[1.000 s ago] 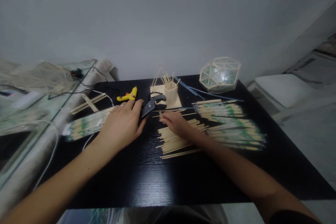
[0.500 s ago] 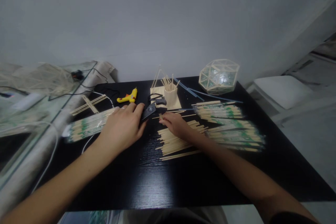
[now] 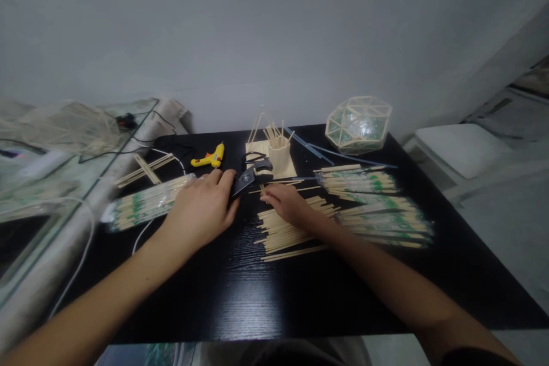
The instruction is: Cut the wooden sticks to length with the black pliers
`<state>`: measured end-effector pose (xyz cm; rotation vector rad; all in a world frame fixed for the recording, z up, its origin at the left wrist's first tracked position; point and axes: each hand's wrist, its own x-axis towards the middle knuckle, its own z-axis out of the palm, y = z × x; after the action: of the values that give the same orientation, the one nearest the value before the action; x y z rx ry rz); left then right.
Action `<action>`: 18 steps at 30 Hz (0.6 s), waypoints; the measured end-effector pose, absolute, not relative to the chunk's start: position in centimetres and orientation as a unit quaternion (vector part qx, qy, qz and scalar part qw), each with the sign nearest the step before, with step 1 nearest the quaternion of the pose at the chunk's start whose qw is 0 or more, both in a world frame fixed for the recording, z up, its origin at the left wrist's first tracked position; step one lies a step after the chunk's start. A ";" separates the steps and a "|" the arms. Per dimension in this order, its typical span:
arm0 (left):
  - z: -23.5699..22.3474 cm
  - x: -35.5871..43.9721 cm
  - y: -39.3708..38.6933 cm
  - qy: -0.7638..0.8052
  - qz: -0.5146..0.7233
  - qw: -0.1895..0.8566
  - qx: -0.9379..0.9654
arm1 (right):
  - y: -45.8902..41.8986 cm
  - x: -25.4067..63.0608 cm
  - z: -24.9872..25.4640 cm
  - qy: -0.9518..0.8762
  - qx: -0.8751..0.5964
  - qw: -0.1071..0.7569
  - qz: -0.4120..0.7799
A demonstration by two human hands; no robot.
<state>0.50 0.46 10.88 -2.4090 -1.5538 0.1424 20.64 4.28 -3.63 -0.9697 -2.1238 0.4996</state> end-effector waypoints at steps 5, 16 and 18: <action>10.7 0.5 0.4 -0.540 0.040 0.124 -0.831 | 4.3 20.6 -3.8 -0.827 -0.377 0.370 0.190; 11.1 0.7 0.2 -0.545 0.039 0.140 -0.826 | 4.2 20.6 -3.9 -0.826 -0.381 0.371 0.188; 11.1 0.8 0.2 -0.546 0.040 0.139 -0.826 | 4.2 20.6 -3.9 -0.826 -0.380 0.371 0.187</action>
<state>0.75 0.19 11.08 -2.3864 -1.5770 0.1162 20.62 4.21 -3.90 -0.9743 -2.1194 0.4807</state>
